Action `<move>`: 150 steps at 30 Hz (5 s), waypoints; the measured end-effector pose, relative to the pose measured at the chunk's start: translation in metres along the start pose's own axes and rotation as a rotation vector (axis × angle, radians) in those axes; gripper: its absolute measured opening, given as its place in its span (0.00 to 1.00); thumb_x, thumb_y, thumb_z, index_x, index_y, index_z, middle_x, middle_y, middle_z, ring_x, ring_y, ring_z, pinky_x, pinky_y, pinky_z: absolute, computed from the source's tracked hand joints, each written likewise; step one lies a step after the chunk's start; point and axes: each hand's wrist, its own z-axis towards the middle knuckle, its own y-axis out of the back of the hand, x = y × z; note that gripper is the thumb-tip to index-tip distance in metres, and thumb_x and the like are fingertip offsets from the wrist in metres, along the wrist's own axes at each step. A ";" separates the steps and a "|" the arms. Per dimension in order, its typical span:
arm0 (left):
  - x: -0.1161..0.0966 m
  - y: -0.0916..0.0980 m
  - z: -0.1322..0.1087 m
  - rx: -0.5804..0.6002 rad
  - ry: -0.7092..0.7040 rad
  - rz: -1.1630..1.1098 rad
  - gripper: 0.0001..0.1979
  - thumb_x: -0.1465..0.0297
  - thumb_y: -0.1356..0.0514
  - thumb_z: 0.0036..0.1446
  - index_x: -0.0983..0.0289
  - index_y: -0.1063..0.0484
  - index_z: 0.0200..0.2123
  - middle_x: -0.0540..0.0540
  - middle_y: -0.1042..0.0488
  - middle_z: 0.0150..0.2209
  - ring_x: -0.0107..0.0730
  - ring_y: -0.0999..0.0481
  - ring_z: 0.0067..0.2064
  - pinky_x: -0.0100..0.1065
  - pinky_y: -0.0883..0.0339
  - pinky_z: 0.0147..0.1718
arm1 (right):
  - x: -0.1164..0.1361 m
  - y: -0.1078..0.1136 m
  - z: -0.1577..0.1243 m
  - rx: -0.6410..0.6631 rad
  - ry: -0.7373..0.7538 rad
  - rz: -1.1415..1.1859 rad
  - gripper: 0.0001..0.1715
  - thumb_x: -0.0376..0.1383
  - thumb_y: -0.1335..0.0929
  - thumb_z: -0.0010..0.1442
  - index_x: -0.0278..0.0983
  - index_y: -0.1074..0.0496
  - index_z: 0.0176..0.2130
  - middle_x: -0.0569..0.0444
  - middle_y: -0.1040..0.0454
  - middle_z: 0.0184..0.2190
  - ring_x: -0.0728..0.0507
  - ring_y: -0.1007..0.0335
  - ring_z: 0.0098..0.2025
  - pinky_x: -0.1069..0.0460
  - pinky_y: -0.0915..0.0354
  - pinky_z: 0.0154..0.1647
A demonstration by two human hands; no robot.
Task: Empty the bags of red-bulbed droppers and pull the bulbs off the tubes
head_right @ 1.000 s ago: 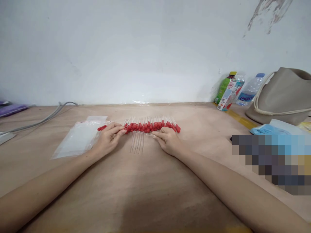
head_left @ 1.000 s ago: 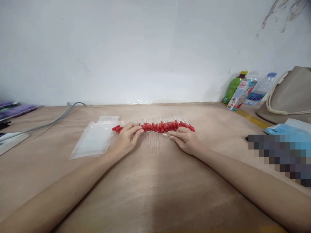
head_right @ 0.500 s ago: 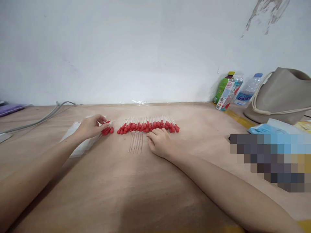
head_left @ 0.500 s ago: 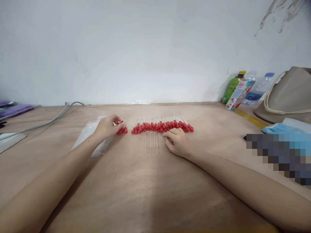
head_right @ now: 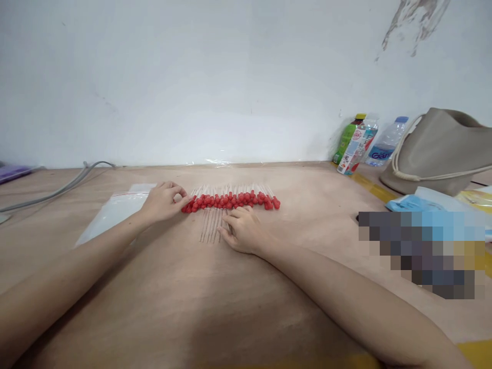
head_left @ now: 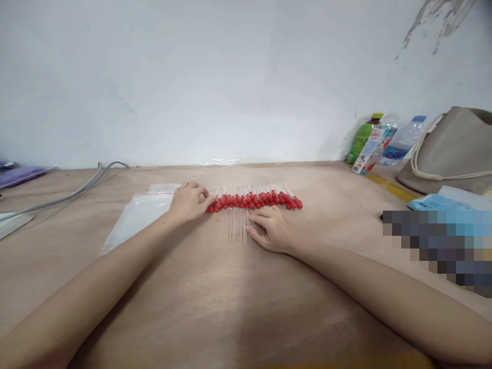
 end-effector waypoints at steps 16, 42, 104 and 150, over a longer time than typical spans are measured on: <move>0.004 -0.008 0.009 0.004 0.149 -0.100 0.14 0.59 0.45 0.49 0.63 0.29 0.22 0.59 0.30 0.35 0.47 0.35 0.45 0.45 0.41 0.44 | 0.004 0.011 0.000 0.052 -0.027 -0.079 0.25 0.53 0.39 0.57 0.37 0.28 0.41 0.50 0.28 0.33 0.43 0.37 0.38 0.46 0.48 0.41; -0.054 -0.023 -0.045 -0.207 -0.509 -0.423 0.06 0.70 0.50 0.59 0.63 0.37 0.31 0.53 0.32 0.31 0.29 0.30 0.34 0.31 0.35 0.33 | -0.027 0.011 -0.006 -0.197 -0.011 -0.240 0.14 0.46 0.37 0.59 0.44 0.26 0.40 0.52 0.30 0.34 0.44 0.40 0.38 0.43 0.54 0.46; -0.060 -0.011 -0.044 -0.060 -0.679 -0.302 0.10 0.69 0.52 0.61 0.63 0.32 0.31 0.53 0.29 0.44 0.36 0.37 0.53 0.41 0.47 0.51 | -0.018 0.006 -0.009 -0.399 0.375 0.060 0.10 0.28 0.37 0.58 0.35 0.29 0.39 0.50 0.23 0.35 0.47 0.28 0.44 0.52 0.30 0.47; 0.002 -0.001 -0.020 0.025 0.007 0.052 0.09 0.63 0.46 0.48 0.61 0.30 0.28 0.61 0.37 0.49 0.51 0.44 0.54 0.52 0.47 0.48 | 0.000 0.001 0.001 -0.135 -0.014 -0.093 0.16 0.44 0.36 0.56 0.37 0.26 0.36 0.52 0.27 0.27 0.46 0.39 0.32 0.47 0.51 0.38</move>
